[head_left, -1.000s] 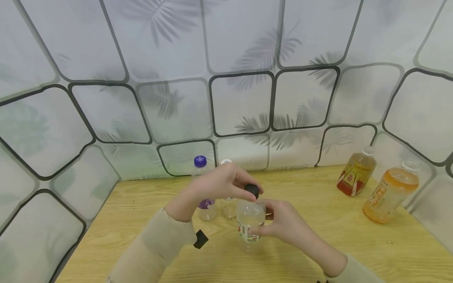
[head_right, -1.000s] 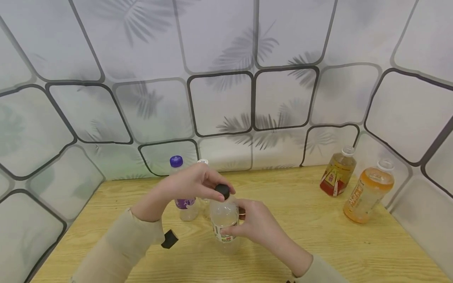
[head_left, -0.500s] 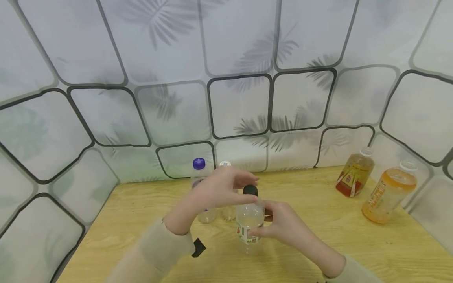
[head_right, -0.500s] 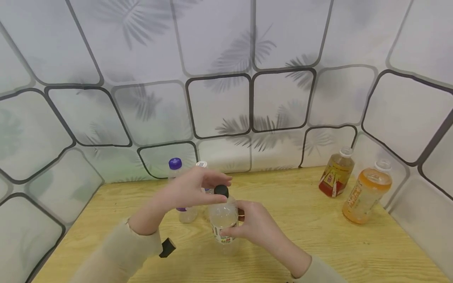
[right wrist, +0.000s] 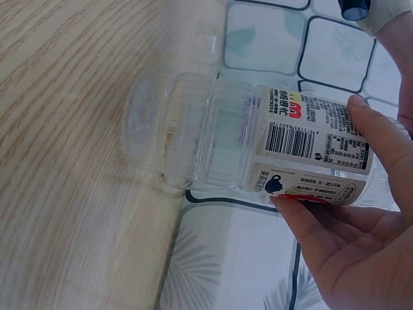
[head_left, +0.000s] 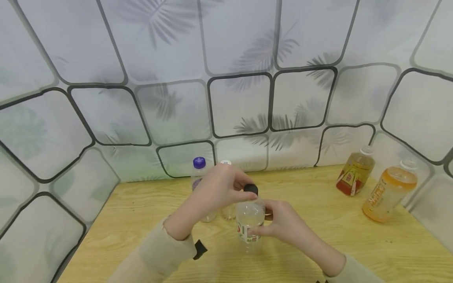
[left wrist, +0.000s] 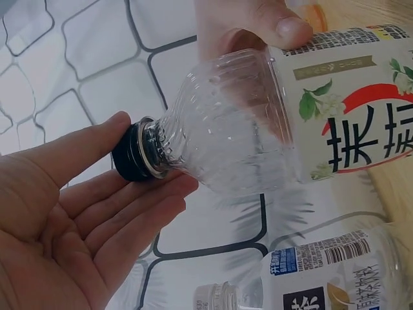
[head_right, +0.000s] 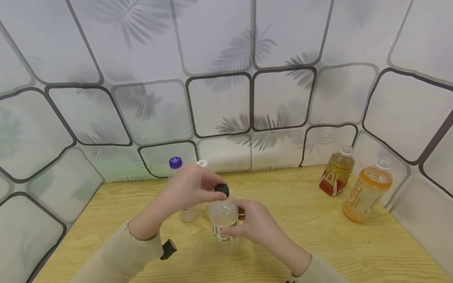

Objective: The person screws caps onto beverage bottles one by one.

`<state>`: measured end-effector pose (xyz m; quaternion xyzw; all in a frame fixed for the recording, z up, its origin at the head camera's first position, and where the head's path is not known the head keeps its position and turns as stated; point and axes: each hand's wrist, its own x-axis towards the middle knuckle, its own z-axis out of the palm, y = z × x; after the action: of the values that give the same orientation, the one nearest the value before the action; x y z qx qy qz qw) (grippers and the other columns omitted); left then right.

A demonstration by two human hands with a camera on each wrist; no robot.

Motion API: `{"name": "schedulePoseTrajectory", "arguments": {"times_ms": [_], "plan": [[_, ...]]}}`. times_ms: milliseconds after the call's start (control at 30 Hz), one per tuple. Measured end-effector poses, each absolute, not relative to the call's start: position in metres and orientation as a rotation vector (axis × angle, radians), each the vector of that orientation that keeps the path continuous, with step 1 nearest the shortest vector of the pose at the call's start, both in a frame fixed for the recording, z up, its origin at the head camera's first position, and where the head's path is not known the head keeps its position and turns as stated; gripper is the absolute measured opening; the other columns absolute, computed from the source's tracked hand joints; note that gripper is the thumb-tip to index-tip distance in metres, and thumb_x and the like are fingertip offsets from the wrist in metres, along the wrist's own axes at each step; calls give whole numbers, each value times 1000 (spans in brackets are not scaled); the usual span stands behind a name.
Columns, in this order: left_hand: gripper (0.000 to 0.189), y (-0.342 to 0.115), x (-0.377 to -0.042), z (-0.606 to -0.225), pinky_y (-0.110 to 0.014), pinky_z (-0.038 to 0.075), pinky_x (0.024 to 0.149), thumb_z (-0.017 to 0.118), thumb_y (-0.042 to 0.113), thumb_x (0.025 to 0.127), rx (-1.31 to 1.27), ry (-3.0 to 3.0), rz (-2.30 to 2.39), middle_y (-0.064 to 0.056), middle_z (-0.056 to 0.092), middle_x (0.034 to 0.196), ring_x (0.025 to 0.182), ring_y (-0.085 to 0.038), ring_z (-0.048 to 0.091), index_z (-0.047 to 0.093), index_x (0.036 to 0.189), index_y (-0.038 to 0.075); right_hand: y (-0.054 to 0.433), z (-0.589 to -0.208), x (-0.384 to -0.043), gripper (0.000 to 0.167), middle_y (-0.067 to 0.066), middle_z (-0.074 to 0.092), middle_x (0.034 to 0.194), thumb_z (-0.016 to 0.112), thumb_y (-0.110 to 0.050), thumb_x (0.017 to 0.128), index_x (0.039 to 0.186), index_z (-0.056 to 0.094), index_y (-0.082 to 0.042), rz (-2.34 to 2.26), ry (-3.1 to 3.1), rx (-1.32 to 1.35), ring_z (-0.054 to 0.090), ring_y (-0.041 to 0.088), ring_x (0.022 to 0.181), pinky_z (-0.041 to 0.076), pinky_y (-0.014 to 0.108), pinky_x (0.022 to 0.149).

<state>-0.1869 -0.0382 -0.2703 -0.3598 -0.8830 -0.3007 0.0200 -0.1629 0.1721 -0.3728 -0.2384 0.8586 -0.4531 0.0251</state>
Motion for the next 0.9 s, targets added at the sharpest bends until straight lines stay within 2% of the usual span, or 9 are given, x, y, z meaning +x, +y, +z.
{"name": "schedulePoseTrajectory", "arguments": {"times_ms": [267,400,567,800,900], "plan": [[15,-40,-187,-272,-20,60,75,85,21,92,-1139,-2736,-967,1,83,100,85,-8,76,84,106,15,172,-373,-163,56,11,78,116,95,-24,81,127,71,-1,-1408,2655,-739,77,23,105,66,32,87],[30,-43,-185,-276,-29,65,87,86,23,91,-1048,-2752,-1017,-2,83,111,101,-16,79,81,119,12,172,-374,-164,56,10,79,115,95,-25,81,126,71,-2,-1398,2665,-736,78,22,104,65,31,87],[47,-49,-184,-281,-39,64,97,88,29,90,-954,-2786,-1028,-2,80,123,113,-23,77,75,132,12,172,-374,-163,56,10,79,115,95,-25,80,126,72,-1,-1386,2672,-716,77,22,104,65,29,87],[53,-58,-181,-290,-43,62,101,88,32,89,-904,-2856,-1048,-5,77,130,121,-26,75,72,135,11,172,-374,-164,58,12,78,119,94,-25,81,130,71,-3,-1376,2678,-725,77,23,105,65,31,88],[53,-61,-180,-296,-44,62,101,88,34,88,-886,-2881,-1044,-7,78,128,119,-27,75,73,133,9,172,-375,-164,58,11,78,119,95,-26,81,129,71,-3,-1371,2690,-745,77,20,103,64,27,87]]}}
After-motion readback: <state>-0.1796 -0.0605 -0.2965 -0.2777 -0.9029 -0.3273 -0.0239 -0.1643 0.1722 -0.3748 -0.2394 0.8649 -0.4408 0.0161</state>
